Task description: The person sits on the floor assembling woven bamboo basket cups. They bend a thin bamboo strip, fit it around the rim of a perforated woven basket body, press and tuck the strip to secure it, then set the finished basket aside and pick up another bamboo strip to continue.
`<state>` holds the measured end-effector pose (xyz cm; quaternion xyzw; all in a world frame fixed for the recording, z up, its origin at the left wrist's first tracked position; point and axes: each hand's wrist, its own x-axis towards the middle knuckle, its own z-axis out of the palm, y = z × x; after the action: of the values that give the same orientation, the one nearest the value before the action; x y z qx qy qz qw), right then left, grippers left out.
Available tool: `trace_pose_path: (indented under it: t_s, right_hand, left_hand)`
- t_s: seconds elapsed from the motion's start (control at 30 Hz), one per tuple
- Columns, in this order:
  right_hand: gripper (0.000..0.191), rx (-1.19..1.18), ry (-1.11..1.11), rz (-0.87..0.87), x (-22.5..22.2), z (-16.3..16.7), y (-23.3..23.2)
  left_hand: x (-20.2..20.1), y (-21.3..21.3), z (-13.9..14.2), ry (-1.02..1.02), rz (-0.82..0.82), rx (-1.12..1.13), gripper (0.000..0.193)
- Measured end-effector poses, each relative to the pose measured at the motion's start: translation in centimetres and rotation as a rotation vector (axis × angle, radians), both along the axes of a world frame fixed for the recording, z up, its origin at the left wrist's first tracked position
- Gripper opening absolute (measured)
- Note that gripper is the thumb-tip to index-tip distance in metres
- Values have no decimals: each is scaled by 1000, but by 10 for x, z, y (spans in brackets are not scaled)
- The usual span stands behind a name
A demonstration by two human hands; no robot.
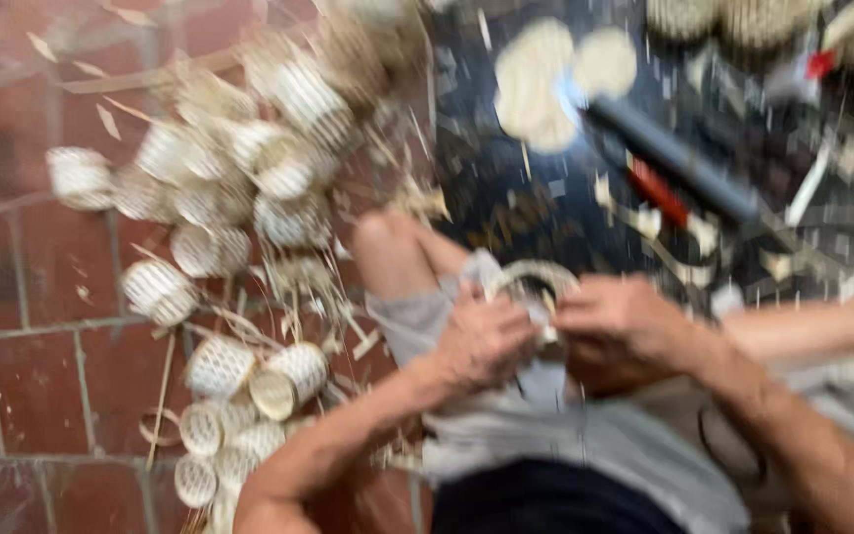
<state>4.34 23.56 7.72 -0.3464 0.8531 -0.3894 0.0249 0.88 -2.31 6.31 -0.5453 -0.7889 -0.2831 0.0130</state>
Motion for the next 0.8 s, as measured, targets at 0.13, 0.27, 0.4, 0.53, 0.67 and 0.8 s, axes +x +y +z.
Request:
trace_pose_path:
  t_s: [0.13, 0.27, 0.4, 0.53, 0.67, 0.8]
  right_hand:
    - [35, 69, 40, 41, 8, -4, -1]
    - [32, 158, 39, 30, 11, 4, -8]
    - [44, 229, -4, 42, 8, 16, -14]
    - [47, 221, -13, 65, 4, 20, -17]
    - [44, 216, 20, 87, 7, 16, -18]
    - [39, 238, 89, 76, 14, 13, -17]
  left_hand:
    - [9, -6, 2, 15, -4, 16, 21]
    - [12, -8, 14, -20, -21, -29, 15]
    - [5, -4, 20, -18, -51, -23, 10]
    - [-1, -6, 18, -37, -111, 40, 16]
    - [-3, -9, 14, -30, -172, 28, 17]
    - [-5, -11, 15, -25, -212, 1, 20]
